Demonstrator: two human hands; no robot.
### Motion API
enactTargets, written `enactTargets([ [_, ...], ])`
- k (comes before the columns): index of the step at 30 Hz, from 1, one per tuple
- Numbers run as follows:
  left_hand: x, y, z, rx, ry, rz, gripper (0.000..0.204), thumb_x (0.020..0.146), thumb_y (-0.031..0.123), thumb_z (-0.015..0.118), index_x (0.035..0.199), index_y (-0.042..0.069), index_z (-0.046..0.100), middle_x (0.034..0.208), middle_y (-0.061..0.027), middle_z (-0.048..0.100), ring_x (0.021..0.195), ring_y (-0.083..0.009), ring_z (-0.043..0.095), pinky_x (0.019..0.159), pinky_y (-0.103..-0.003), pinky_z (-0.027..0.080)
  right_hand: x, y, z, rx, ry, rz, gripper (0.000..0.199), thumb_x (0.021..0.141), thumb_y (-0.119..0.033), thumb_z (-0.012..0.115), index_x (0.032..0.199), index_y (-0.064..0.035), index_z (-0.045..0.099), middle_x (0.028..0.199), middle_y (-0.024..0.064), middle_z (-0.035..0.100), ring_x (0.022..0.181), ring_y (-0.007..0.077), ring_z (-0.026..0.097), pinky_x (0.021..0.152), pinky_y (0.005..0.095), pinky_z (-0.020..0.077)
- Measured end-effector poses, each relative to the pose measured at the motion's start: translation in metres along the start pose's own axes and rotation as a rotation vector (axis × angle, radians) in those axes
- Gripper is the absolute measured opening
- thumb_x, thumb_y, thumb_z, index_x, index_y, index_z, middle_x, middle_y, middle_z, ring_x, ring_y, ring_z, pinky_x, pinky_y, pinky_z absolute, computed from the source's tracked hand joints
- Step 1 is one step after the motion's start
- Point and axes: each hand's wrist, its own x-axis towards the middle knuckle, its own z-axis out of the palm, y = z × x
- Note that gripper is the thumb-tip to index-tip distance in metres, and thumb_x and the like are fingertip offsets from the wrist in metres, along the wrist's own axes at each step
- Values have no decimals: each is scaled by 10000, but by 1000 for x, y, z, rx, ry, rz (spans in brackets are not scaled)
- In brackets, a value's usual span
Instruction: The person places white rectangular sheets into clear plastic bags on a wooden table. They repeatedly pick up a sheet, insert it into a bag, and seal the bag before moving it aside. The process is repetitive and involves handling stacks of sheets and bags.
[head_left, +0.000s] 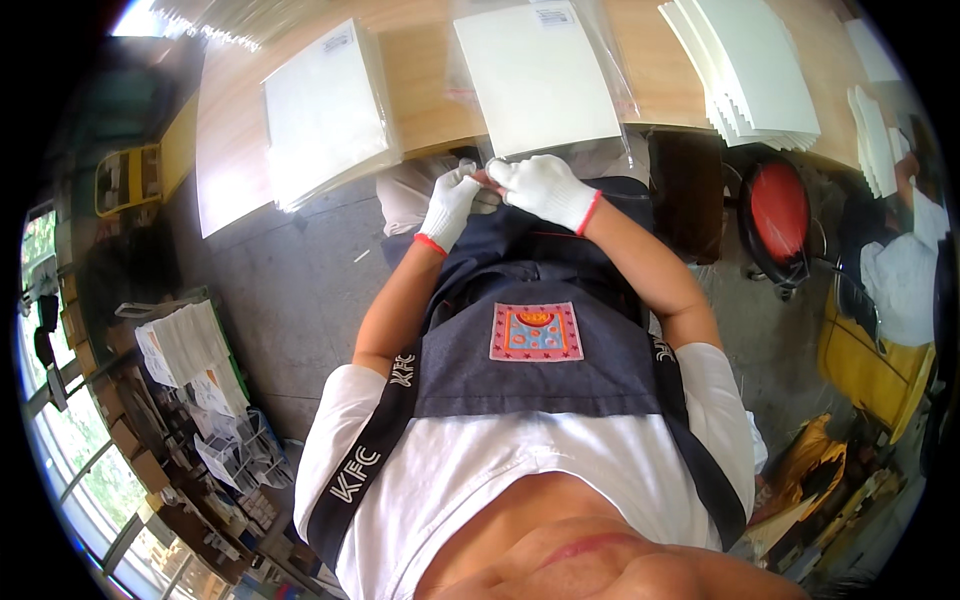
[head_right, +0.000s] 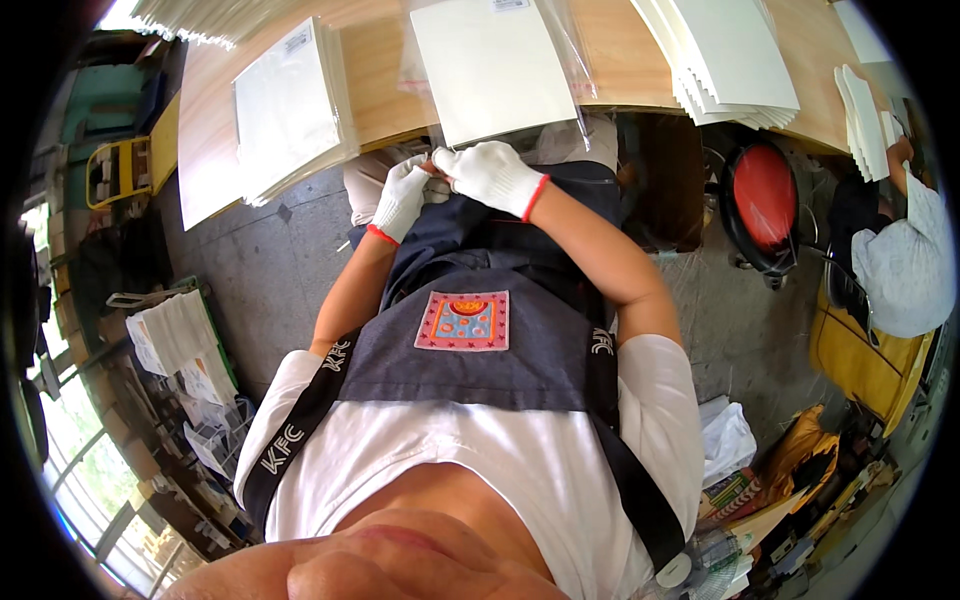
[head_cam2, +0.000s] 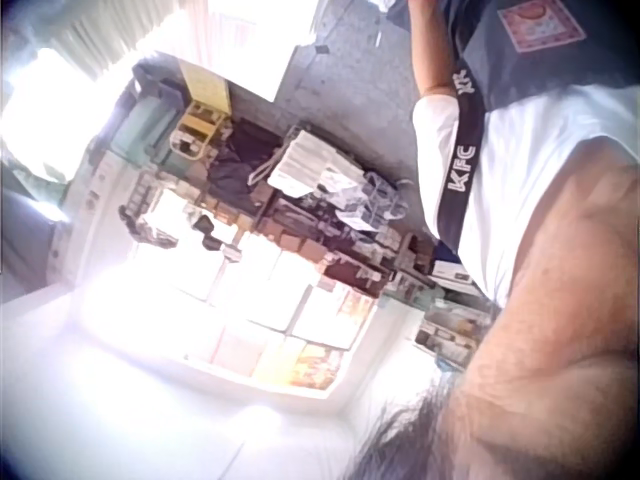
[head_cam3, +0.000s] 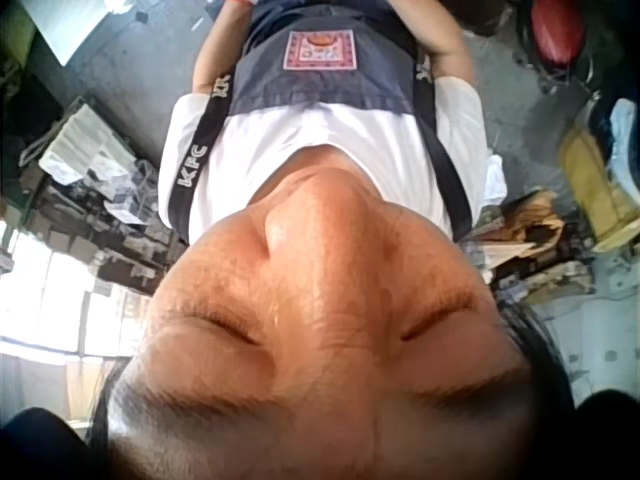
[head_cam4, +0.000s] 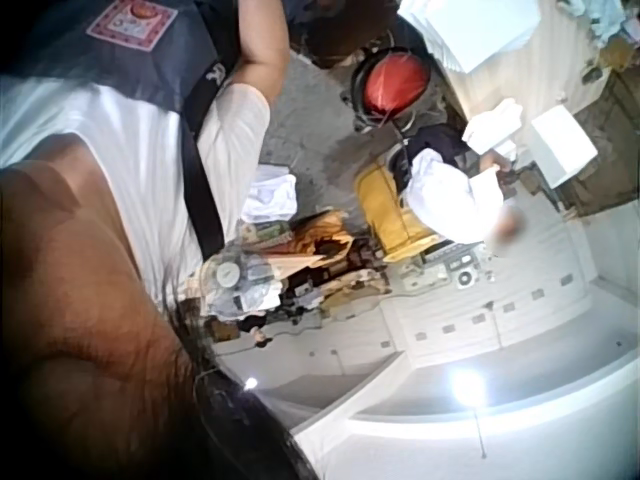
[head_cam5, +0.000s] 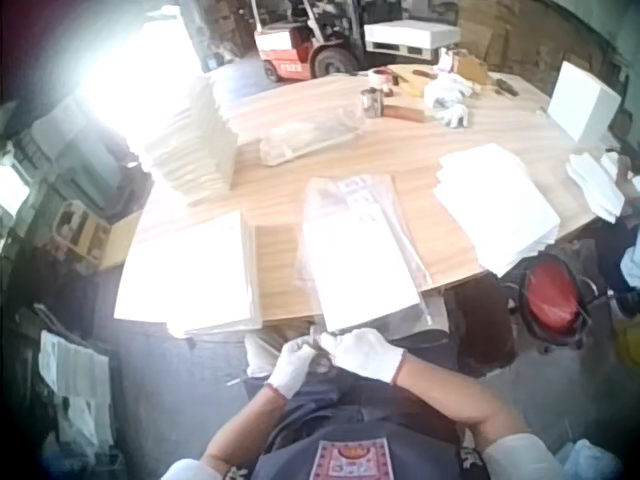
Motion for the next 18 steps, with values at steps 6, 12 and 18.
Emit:
enactTargets([
  [6,-8,-1,-9,-55,28,29,231,926,239,533,940,9,559,909,-128,664,622,-124,621,553,-233,524,-117,92,-63,1144,806,710,45,902,-77,528,936,-56,507,724,54,584,510,83,508,451,213,411],
  [12,-7,2,-10,77,-13,-18,252,932,265,522,933,16,556,888,-114,658,616,-118,615,556,-237,525,-115,62,-50,967,437,686,46,907,-93,546,931,-58,529,720,49,594,546,66,521,475,203,423],
  [18,-6,4,-10,39,-16,7,226,929,245,523,960,25,563,831,-71,642,637,-118,612,567,-238,535,-16,-3,-7,288,140,120,152,835,-214,578,962,-136,546,791,97,663,704,272,648,591,386,489],
])
